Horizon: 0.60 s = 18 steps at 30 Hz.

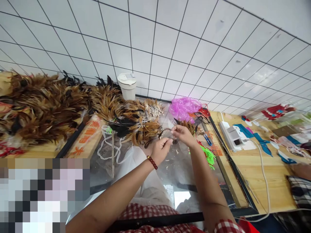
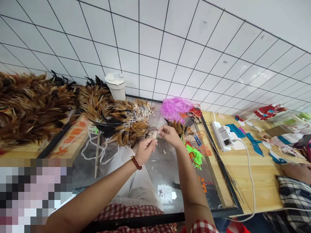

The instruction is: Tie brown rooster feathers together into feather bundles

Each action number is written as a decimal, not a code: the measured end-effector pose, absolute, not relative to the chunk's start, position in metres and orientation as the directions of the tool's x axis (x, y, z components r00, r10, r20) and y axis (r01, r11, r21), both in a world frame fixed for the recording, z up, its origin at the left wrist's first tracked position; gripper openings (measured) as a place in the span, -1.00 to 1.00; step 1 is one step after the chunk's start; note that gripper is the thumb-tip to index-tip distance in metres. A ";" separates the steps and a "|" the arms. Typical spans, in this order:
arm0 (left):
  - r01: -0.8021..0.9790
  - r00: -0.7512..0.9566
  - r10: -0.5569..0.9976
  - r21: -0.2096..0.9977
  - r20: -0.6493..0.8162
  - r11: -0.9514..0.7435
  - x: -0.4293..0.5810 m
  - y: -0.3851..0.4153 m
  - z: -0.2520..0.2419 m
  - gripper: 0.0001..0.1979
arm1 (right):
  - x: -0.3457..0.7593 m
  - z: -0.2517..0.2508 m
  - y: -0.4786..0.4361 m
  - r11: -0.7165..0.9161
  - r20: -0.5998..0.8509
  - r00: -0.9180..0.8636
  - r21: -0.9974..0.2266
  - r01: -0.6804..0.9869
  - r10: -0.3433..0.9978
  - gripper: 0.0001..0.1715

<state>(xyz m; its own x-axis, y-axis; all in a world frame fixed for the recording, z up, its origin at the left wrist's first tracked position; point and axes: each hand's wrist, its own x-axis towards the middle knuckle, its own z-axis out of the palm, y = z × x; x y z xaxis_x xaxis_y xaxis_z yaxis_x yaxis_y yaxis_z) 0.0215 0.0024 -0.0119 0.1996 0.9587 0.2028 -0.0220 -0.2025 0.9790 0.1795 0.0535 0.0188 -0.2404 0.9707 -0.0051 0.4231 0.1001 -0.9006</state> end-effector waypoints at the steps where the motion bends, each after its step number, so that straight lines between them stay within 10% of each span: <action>1: -0.074 0.150 0.976 0.987 0.156 -0.146 0.022 0.005 -0.013 -0.65 | 0.179 0.021 0.053 0.020 -0.049 -0.220 -0.954 0.300 0.974 -0.75; 18: -0.351 0.062 0.987 0.922 -0.149 0.161 0.029 0.019 -0.023 -0.74 | 0.163 0.025 0.045 -0.057 -0.081 -0.243 -0.993 0.106 0.967 -0.60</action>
